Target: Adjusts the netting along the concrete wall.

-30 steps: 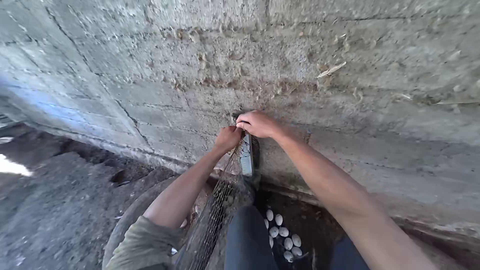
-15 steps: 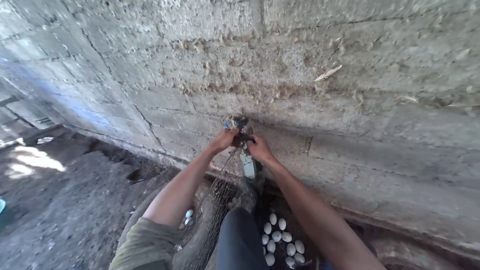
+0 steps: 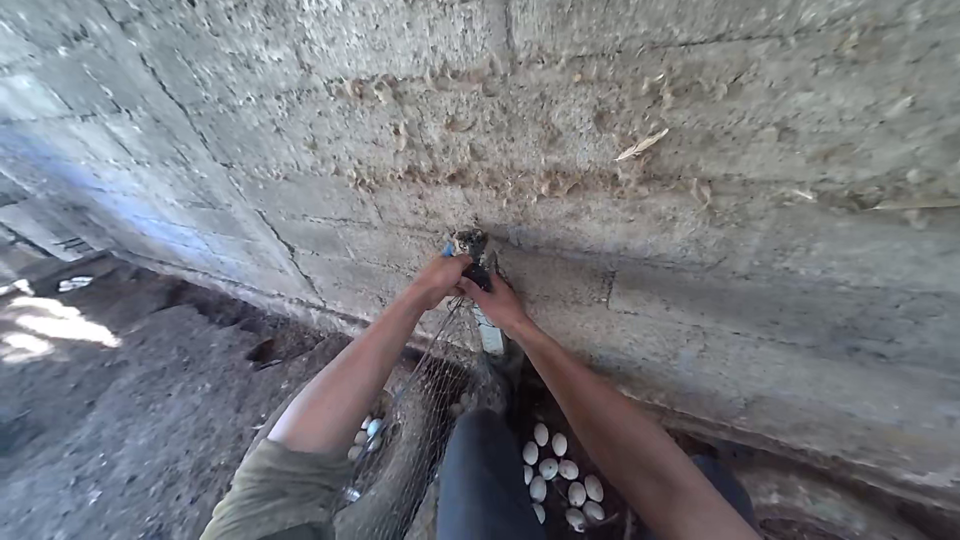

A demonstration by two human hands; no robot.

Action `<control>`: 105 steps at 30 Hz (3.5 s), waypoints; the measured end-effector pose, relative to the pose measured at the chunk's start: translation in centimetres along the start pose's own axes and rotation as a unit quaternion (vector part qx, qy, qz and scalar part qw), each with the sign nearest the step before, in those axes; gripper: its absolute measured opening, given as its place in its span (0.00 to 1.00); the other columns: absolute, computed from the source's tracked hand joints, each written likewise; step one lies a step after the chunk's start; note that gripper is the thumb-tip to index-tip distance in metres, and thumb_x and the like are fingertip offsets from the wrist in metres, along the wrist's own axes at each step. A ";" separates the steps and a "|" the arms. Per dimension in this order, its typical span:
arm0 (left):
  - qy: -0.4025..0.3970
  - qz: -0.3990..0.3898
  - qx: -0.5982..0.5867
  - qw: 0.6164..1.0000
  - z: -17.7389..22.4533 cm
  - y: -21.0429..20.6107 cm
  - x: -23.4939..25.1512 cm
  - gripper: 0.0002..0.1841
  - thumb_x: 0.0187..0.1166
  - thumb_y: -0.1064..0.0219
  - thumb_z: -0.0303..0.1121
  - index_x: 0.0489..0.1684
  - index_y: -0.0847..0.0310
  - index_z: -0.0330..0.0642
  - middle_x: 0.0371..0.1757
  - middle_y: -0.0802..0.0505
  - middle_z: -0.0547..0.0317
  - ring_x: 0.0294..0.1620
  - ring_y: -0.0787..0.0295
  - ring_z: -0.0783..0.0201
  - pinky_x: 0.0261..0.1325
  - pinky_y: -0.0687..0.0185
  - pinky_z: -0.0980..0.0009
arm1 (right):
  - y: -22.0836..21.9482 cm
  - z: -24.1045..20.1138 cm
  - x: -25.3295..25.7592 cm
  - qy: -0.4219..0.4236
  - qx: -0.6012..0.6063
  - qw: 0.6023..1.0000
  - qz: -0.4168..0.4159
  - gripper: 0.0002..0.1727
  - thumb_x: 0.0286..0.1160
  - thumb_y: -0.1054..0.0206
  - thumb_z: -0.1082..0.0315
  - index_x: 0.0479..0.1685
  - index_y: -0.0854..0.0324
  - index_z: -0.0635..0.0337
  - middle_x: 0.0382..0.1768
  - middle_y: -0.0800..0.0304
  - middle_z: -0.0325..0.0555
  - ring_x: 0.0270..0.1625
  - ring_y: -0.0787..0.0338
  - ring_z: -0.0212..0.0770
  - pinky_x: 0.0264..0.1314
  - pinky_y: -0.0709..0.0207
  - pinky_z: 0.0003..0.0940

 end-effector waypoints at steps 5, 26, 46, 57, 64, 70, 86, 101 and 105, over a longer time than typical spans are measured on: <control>-0.029 0.035 0.186 0.981 0.3 1.2 0.1 0.27 0.96 0.58 0.47 0.60 0.17 0.32 0.50 0.09 0.43 0.48 0.12 0.53 0.56 0.20 0.51 | 0.5 0.0 0.5 -0.041 -0.063 0.997 -0.006 0.22 0.95 0.54 0.59 0.68 0.21 0.62 0.48 0.09 0.51 0.46 0.12 0.41 0.54 0.20 0.43; -0.383 -0.006 0.137 0.914 1.4 0.8 0.1 0.21 0.96 0.55 0.38 0.71 0.20 0.37 0.51 0.04 0.53 0.55 0.08 0.63 0.68 0.17 0.57 | 2.1 -0.3 -1.0 0.022 -0.251 0.965 -0.066 0.23 0.91 0.49 0.58 0.71 0.24 0.65 0.60 0.14 0.63 0.64 0.14 0.56 0.69 0.23 0.57; -0.546 0.119 0.438 0.704 -1.8 -2.0 -3.8 0.17 0.91 0.43 0.39 0.48 0.09 0.37 0.45 0.04 0.45 0.53 0.06 0.46 0.71 0.20 0.48 | 2.5 -6.2 7.7 0.243 -0.493 0.834 -0.057 0.22 0.70 0.27 0.74 0.66 0.12 0.49 0.65 0.14 0.55 0.75 0.21 0.61 0.71 0.26 0.63; -0.167 0.138 0.096 0.972 -0.7 -0.4 -0.4 0.25 0.97 0.62 0.47 0.65 0.28 0.33 0.41 0.14 0.36 0.41 0.14 0.43 0.52 0.19 0.42 | 4.1 -11.3 6.1 0.113 -0.380 0.918 -0.026 0.18 0.77 0.30 0.67 0.56 0.19 0.75 0.63 0.16 0.68 0.65 0.14 0.62 0.67 0.22 0.63; -0.131 0.165 0.176 0.961 1.6 -1.0 0.2 0.42 0.69 0.19 0.51 0.78 0.30 0.35 0.58 0.09 0.34 0.62 0.12 0.37 0.67 0.22 0.36 | 4.5 -13.3 4.6 0.140 -0.482 0.862 -0.065 0.19 0.77 0.28 0.58 0.53 0.15 0.67 0.52 0.10 0.63 0.60 0.10 0.61 0.62 0.19 0.65; -0.200 0.135 0.244 0.939 1.7 -1.3 0.5 0.20 0.90 0.42 0.34 0.70 0.23 0.26 0.68 0.15 0.27 0.73 0.19 0.36 0.76 0.31 0.41 | 2.2 -14.6 2.4 0.278 -0.422 0.846 -0.170 0.17 0.73 0.29 0.73 0.61 0.11 0.63 0.58 0.07 0.57 0.63 0.10 0.52 0.70 0.21 0.55; -0.271 0.081 0.265 0.922 -1.6 0.6 4.1 0.18 0.91 0.47 0.31 0.74 0.26 0.32 0.67 0.15 0.42 0.64 0.17 0.59 0.69 0.23 0.63 | 4.4 -9.2 7.8 0.150 -0.237 0.950 -0.134 0.12 0.85 0.34 0.68 0.53 0.13 0.68 0.50 0.08 0.56 0.52 0.10 0.43 0.64 0.19 0.45; -0.448 0.112 0.160 0.872 -1.2 0.5 5.6 0.38 0.93 0.66 0.51 0.96 0.80 0.43 0.91 0.38 0.35 0.81 0.24 0.56 0.82 0.30 0.58 | 3.4 -9.3 8.6 0.124 -0.247 0.948 -0.159 0.17 0.81 0.33 0.73 0.67 0.17 0.65 0.54 0.08 0.55 0.51 0.09 0.40 0.60 0.16 0.40; -0.474 0.121 0.172 0.855 -0.4 0.4 5.0 0.38 0.94 0.66 0.51 0.96 0.75 0.35 0.86 0.33 0.27 0.79 0.22 0.47 0.81 0.29 0.52 | 3.5 -9.7 8.6 0.138 -0.301 0.933 -0.141 0.08 0.80 0.33 0.72 0.48 0.11 0.64 0.44 0.07 0.49 0.47 0.09 0.38 0.58 0.16 0.42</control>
Point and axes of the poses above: each hand's wrist, its own x-axis towards the middle knuckle, its own y-axis out of the back of the hand, z = x × y, the point moved 3 cm from there along x, towards the middle knuckle
